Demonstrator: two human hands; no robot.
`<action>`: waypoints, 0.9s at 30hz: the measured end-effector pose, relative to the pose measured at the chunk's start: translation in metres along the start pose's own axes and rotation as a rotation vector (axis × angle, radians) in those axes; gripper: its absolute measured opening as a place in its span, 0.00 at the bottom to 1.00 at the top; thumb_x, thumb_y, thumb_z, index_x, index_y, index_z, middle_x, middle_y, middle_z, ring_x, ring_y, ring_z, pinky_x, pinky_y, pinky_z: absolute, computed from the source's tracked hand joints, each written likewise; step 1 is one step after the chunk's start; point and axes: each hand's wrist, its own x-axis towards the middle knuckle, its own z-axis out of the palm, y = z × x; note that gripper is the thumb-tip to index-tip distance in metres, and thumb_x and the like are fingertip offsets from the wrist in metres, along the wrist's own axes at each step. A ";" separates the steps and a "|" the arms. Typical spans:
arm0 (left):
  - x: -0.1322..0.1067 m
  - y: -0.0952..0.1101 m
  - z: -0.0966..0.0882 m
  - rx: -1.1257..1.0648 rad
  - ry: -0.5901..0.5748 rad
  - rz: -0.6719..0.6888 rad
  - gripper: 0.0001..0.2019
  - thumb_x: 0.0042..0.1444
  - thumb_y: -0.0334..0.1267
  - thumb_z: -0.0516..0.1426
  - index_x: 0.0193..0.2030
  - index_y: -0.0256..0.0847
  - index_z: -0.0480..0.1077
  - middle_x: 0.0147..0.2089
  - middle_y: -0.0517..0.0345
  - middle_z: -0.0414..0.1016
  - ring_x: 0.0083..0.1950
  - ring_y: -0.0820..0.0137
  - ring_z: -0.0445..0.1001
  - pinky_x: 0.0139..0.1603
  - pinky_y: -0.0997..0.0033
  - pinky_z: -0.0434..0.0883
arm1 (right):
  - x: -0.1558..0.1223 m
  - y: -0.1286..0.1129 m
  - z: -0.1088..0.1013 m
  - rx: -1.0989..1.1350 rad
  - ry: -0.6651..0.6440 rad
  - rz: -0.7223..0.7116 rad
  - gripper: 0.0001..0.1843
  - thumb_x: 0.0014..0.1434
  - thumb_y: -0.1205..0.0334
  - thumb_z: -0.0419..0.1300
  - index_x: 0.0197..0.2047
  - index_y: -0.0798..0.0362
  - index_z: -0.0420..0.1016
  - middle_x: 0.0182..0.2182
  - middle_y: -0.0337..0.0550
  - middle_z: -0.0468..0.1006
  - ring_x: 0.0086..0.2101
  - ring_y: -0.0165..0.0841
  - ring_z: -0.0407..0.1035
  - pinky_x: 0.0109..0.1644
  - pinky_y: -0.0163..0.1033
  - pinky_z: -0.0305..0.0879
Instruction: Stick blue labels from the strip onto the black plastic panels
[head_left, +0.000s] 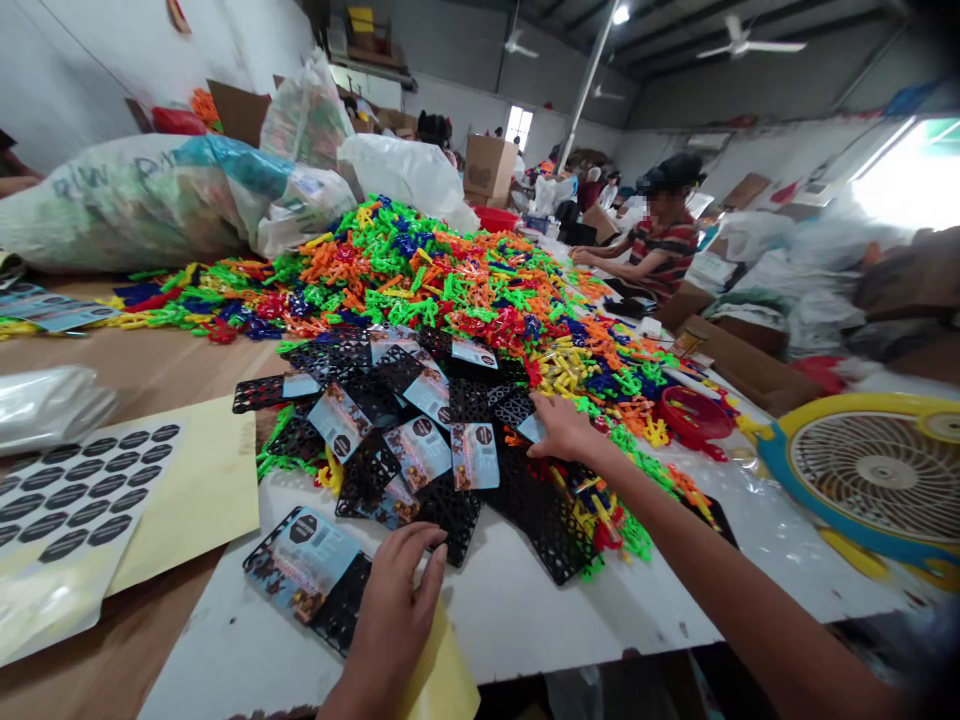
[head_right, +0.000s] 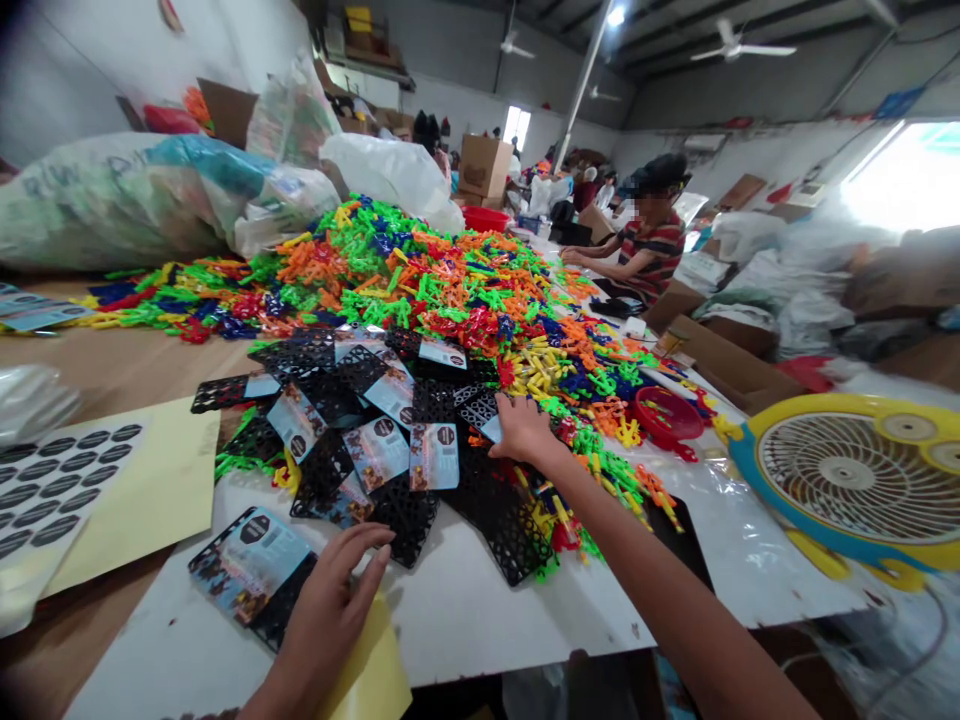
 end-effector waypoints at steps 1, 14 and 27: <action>0.001 0.000 0.000 -0.011 -0.008 -0.005 0.11 0.61 0.43 0.53 0.44 0.44 0.75 0.46 0.50 0.77 0.50 0.62 0.74 0.53 0.56 0.72 | 0.000 0.001 -0.001 0.001 -0.005 -0.010 0.55 0.37 0.56 0.74 0.66 0.56 0.56 0.59 0.64 0.62 0.59 0.60 0.56 0.58 0.62 0.56; 0.017 0.002 0.006 -0.020 -0.045 -0.002 0.13 0.62 0.43 0.52 0.47 0.42 0.74 0.48 0.49 0.75 0.52 0.60 0.72 0.55 0.53 0.70 | 0.002 0.069 -0.044 0.130 -0.063 -0.276 0.49 0.41 0.57 0.68 0.66 0.56 0.58 0.59 0.56 0.67 0.58 0.50 0.62 0.63 0.51 0.58; 0.027 0.003 0.007 0.066 0.040 0.016 0.17 0.62 0.44 0.51 0.51 0.39 0.73 0.51 0.45 0.73 0.53 0.58 0.72 0.56 0.49 0.70 | -0.029 0.112 -0.008 0.080 0.091 -0.194 0.53 0.49 0.45 0.64 0.70 0.57 0.48 0.66 0.62 0.55 0.64 0.53 0.54 0.65 0.57 0.53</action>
